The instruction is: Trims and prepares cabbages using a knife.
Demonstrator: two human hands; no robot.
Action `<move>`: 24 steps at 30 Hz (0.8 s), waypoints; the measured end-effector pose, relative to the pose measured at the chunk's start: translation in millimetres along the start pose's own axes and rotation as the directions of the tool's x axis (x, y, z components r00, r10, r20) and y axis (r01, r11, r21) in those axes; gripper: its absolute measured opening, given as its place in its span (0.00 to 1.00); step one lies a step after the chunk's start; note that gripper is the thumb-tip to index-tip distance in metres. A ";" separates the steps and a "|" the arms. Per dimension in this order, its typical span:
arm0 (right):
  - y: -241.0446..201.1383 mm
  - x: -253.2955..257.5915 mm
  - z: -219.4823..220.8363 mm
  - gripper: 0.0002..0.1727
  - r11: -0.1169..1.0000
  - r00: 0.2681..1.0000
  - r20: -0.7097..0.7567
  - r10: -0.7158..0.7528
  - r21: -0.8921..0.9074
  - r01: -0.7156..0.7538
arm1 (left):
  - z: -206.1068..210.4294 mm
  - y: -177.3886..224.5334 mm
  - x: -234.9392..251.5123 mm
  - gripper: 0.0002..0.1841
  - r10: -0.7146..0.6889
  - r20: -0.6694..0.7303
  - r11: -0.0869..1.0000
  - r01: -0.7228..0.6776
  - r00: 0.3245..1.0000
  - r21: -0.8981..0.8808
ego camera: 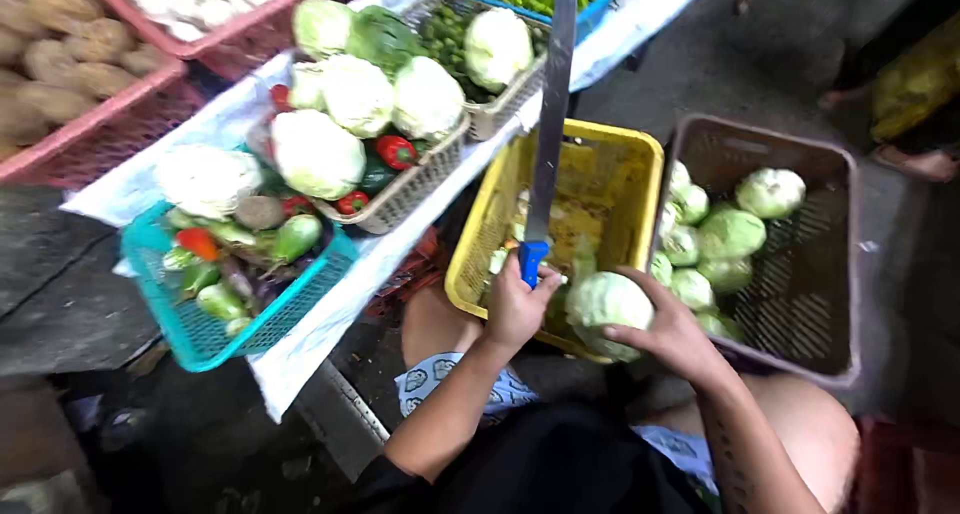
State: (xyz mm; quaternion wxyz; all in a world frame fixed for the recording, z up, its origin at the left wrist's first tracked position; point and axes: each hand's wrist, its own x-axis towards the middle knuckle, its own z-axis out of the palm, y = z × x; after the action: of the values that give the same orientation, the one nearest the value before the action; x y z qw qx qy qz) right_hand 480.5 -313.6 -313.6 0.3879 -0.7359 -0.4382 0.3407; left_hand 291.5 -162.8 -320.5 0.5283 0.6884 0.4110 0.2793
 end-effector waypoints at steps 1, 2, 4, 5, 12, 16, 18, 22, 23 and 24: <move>-0.4 -0.4 -3.2 0.57 0.999 0.999 -0.032 -0.005 0.045 0.006 | -4.7 -3.6 5.2 0.28 -0.064 0.034 0.997 0.062 0.997 0.055; -1.7 1.0 -5.1 0.58 0.993 0.999 -0.047 -0.019 0.119 0.025 | -10.2 -8.5 9.8 0.29 -0.127 0.063 0.986 0.119 0.990 0.116; -3.5 4.8 -4.4 0.59 0.907 0.999 -0.034 -0.041 0.418 0.051 | -18.3 -23.8 18.0 0.31 -0.224 0.129 0.955 0.191 0.966 0.227; -11.3 5.5 -0.7 0.55 0.801 0.999 -0.025 -0.035 0.597 0.043 | -18.7 -33.6 20.7 0.31 -0.252 0.177 0.945 0.202 0.951 0.259; -116.8 66.8 46.8 0.46 0.503 0.932 0.301 0.202 0.785 -0.363 | -4.9 -73.3 12.4 0.27 -0.352 0.171 0.880 0.263 0.920 0.396; -185.0 120.3 86.8 0.47 0.373 0.812 0.540 0.221 0.723 -0.582 | -6.7 -85.6 12.5 0.29 -0.313 0.135 0.907 0.254 0.940 0.337; -225.9 143.1 104.0 0.50 0.306 0.800 0.586 0.130 0.744 -0.595 | -8.7 -84.3 13.0 0.29 -0.314 0.148 0.908 0.252 0.938 0.333; -287.1 150.4 115.9 0.53 0.328 0.879 0.463 -0.115 0.853 -0.407 | -5.3 -86.5 8.2 0.30 -0.286 0.126 0.880 0.208 0.950 0.428; -291.6 145.1 115.2 0.50 0.364 0.888 0.412 -0.205 0.874 -0.321 | -5.4 -87.5 7.3 0.29 -0.256 0.115 0.879 0.181 0.960 0.441; -291.2 139.1 114.2 0.44 0.401 0.877 0.365 -0.312 0.888 -0.226 | -5.0 -89.5 7.0 0.29 -0.218 0.100 0.882 0.152 0.971 0.445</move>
State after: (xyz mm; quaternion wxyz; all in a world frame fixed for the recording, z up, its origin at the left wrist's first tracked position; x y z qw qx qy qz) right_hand 327.1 -64.2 -136.2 0.6138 -0.2810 -0.2793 0.6828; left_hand 266.7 -144.9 -405.1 0.4146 0.7651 0.4865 0.0773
